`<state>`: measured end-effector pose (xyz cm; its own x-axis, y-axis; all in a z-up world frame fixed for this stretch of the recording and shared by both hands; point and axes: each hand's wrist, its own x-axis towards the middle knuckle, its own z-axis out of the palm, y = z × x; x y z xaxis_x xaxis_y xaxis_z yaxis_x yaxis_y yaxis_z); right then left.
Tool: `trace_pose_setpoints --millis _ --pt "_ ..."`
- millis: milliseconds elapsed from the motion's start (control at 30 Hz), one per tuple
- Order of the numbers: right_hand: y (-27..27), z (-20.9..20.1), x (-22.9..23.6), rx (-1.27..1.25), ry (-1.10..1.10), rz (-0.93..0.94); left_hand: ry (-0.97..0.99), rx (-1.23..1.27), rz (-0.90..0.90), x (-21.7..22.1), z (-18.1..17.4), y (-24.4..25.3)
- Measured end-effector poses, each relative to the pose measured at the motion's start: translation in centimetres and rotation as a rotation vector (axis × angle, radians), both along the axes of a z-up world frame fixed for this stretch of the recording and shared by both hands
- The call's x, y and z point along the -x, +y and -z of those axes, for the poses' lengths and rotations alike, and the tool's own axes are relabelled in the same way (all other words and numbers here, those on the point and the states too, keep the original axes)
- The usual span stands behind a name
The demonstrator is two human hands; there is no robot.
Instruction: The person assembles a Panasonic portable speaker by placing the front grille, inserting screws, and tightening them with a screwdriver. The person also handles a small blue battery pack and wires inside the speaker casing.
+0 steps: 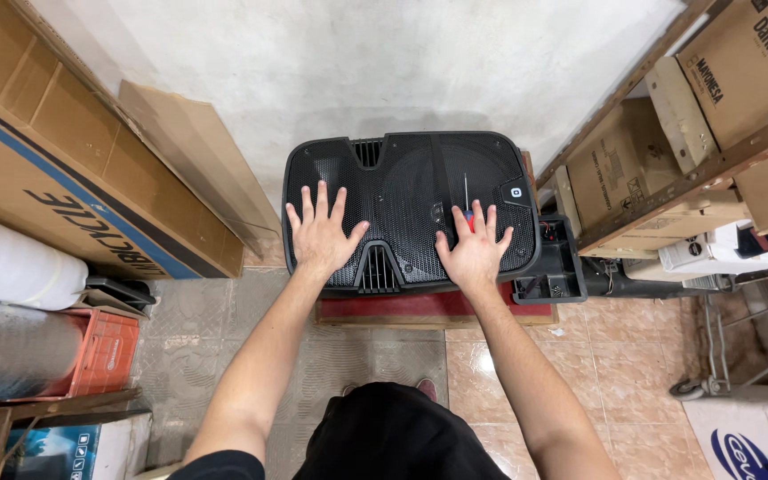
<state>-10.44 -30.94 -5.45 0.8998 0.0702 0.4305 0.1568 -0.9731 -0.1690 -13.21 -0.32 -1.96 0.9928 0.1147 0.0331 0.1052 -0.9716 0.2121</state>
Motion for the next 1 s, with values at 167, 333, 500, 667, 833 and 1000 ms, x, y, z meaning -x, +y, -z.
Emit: trace_pose_setpoints --millis 167,333,500,667,833,1000 --pt "0.5 0.4 0.0 0.028 -0.020 0.020 -0.016 -0.004 0.031 -0.8 0.2 0.8" --pt "1.2 0.1 0.2 0.034 0.027 0.062 -0.023 0.002 0.044 -1.4 0.2 1.2" --pt "1.1 0.3 0.0 0.015 0.043 0.097 -0.025 -0.009 0.059 -1.9 0.7 1.2" --pt "1.0 0.9 0.0 0.018 0.046 0.075 -0.087 -0.003 0.042 -1.7 1.8 1.5" --pt "1.3 1.3 0.2 0.000 0.069 0.090 -0.226 -0.024 0.060 -1.9 4.2 1.9" --pt "0.8 1.6 1.2 -0.104 0.110 0.072 -0.308 -0.049 0.062 -2.1 4.5 1.9"
